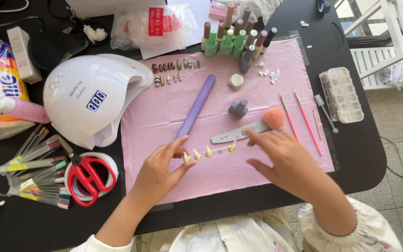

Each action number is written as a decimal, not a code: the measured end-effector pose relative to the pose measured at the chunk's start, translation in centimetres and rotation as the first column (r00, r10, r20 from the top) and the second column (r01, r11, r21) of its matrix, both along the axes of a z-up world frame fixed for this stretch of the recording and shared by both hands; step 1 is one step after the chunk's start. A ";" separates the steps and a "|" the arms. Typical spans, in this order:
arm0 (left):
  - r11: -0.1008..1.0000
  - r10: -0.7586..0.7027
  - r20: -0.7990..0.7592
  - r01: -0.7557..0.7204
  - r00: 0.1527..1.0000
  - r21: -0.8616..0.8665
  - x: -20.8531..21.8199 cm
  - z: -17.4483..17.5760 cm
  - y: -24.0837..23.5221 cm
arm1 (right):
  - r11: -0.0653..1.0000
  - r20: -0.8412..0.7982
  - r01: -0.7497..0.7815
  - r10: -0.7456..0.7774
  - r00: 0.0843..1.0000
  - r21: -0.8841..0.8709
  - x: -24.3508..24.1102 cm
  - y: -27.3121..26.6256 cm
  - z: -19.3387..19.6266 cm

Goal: The person applies gel polish to artificial nails mounted on stands with a brush, wipes the brush on the rim of the bottle, and places the nails inside a UV lamp to cure.

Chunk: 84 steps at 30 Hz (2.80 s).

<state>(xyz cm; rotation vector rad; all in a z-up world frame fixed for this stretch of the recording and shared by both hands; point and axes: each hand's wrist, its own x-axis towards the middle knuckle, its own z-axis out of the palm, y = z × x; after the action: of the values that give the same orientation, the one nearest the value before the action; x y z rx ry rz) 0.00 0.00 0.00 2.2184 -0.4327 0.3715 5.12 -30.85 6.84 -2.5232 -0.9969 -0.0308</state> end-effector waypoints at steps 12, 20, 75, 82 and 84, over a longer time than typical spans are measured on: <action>1.000 -0.003 -0.030 0.004 1.000 0.027 4.4 3.3 1.8 | 0.983 -0.009 -0.023 0.025 1.000 0.183 4.8 3.1 1.3; 0.999 0.003 -0.015 -0.004 1.000 -0.040 4.5 4.3 2.2 | 0.938 -0.065 0.034 -0.012 0.998 0.346 5.6 4.9 1.4; 0.992 0.064 -0.049 -0.058 0.997 0.112 4.2 -1.9 0.1 | 0.391 0.188 0.568 -0.680 0.708 -0.724 17.3 -4.9 -1.5; 0.997 0.006 -0.099 0.002 0.995 0.083 4.4 -2.6 0.3 | 0.407 0.113 0.510 -0.688 0.717 -0.758 17.1 -4.5 -1.4; 0.998 0.014 -0.108 -0.007 0.994 0.069 4.6 -2.6 0.3 | 0.405 0.079 0.479 -0.695 0.715 -0.779 16.2 -3.7 0.0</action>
<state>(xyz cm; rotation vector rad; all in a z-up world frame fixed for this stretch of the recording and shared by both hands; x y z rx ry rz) 4.58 0.25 -2.59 2.2953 -0.3805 0.2434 21.32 -34.58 6.79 -3.3954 0.1679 0.6388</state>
